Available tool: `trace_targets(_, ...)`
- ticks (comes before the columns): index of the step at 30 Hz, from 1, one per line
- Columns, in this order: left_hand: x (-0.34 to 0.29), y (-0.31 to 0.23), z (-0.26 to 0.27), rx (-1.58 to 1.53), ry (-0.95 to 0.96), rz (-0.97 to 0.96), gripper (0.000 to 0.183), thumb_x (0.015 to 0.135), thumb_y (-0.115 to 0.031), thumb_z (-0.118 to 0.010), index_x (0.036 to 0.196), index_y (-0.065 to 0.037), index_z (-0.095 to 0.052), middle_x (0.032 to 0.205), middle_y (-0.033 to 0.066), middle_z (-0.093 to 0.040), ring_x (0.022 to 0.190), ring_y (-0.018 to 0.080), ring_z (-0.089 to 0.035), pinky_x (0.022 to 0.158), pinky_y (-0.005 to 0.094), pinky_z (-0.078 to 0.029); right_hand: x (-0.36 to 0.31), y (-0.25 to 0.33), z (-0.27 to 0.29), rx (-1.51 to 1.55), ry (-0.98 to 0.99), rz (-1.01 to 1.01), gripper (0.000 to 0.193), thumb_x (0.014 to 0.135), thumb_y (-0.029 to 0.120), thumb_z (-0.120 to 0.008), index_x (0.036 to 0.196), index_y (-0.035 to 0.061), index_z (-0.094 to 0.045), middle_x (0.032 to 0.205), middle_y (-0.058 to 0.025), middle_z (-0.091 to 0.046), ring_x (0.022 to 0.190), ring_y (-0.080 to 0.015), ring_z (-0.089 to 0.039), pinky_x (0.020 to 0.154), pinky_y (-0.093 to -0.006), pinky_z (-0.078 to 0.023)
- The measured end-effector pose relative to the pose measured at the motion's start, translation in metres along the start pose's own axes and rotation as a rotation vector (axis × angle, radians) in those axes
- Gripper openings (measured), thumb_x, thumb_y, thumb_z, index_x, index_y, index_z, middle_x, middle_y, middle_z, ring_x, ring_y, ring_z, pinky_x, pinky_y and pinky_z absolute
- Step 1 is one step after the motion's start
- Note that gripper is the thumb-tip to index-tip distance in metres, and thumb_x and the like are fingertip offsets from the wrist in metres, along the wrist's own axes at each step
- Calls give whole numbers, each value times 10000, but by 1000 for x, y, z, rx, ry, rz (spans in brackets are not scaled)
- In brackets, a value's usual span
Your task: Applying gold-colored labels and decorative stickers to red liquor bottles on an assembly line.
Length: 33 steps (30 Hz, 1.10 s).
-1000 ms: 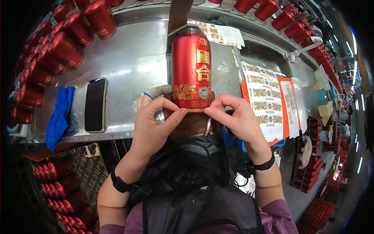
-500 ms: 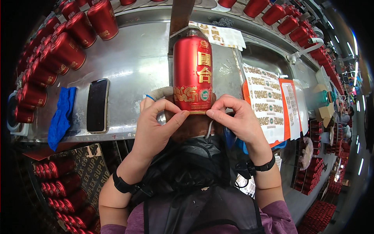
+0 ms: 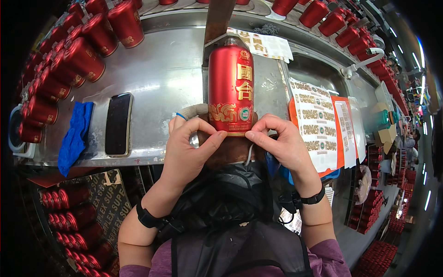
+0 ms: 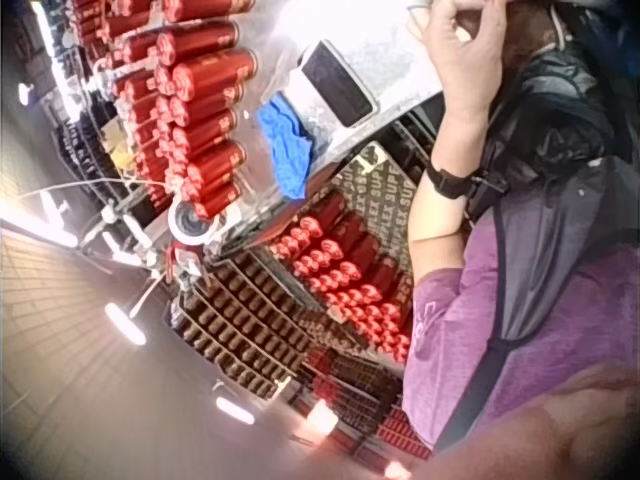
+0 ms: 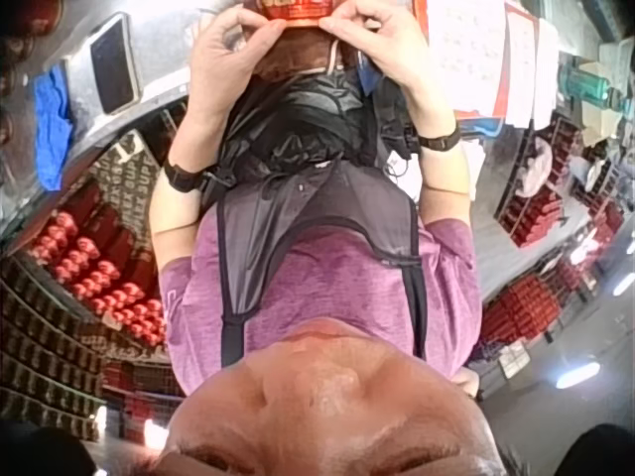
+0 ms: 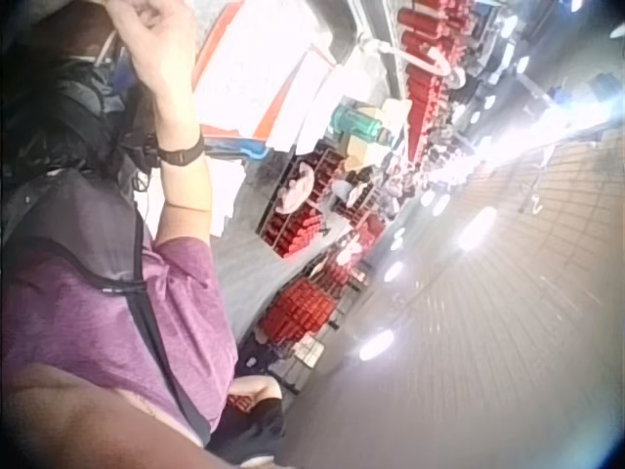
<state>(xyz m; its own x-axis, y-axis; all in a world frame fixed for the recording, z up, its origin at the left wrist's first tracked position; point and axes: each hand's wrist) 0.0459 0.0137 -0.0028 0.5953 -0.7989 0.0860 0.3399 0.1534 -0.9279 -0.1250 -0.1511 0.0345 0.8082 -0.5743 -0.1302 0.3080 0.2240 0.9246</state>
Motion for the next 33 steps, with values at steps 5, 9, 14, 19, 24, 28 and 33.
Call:
trace_targets(5,0,1,0,19,8,23,189,839,-248,-854,868,-116,-721,956,70,-553,1048,256,-458,978,365,-371,0,-1,0,-4,0,2,186,922,187,-787,874,19,-722,706,33,-536,673,-52,-513,643,-244,-420)
trace_targets(9,0,2,-1,23,-14,-13,195,833,-248,-856,860,-116,-715,947,72,-553,1025,255,-457,965,365,-371,0,-1,-1,-2,3,-12,191,925,195,-787,874,24,-720,687,38,-527,663,-51,-509,630,-242,-417)
trace_targets(14,0,2,-1,0,-15,-23,196,832,-249,-855,861,-117,-713,923,72,-552,1009,255,-458,966,367,-369,0,0,-1,-22,-1,-10,197,923,194,-786,865,20,-715,693,37,-527,666,-52,-503,635,-241,-414)
trace_targets(19,-1,1,0,1,1,28,193,836,-247,-851,861,-116,-712,920,55,-559,1000,237,-461,961,366,-371,1,0,-1,-37,-9,-5,204,917,195,-789,855,17,-710,701,33,-526,671,-54,-494,642,-242,-412)
trace_targets(24,-1,1,0,-13,-11,0,187,884,-222,-814,839,-91,-688,874,32,-551,948,183,-479,894,327,-363,0,-1,-1,-27,-5,-14,204,914,195,-794,855,18,-711,706,30,-532,674,-54,-498,644,-244,-414)
trace_targets(28,-1,5,2,-57,5,58,173,866,-243,-830,861,-121,-708,825,15,-563,958,211,-472,930,353,-378,1,-1,-1,-41,-12,-7,206,910,196,-800,861,16,-713,709,26,-538,680,-55,-503,647,-246,-415)
trace_targets(33,0,13,1,-172,32,109,158,894,-239,-804,865,-119,-707,792,2,-577,935,197,-482,928,345,-370,1,-2,-1,-37,-12,-7,205,909,194,-802,862,16,-712,707,28,-537,680,-54,-500,651,-244,-413)
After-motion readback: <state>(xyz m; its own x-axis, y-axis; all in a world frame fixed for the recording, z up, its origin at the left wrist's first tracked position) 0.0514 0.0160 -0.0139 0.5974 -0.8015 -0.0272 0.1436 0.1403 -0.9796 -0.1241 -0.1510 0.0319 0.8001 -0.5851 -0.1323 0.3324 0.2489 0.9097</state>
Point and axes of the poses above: each hand's wrist, its own x-axis towards the middle knuckle, its own z-axis out of the back of the hand, y = z × x
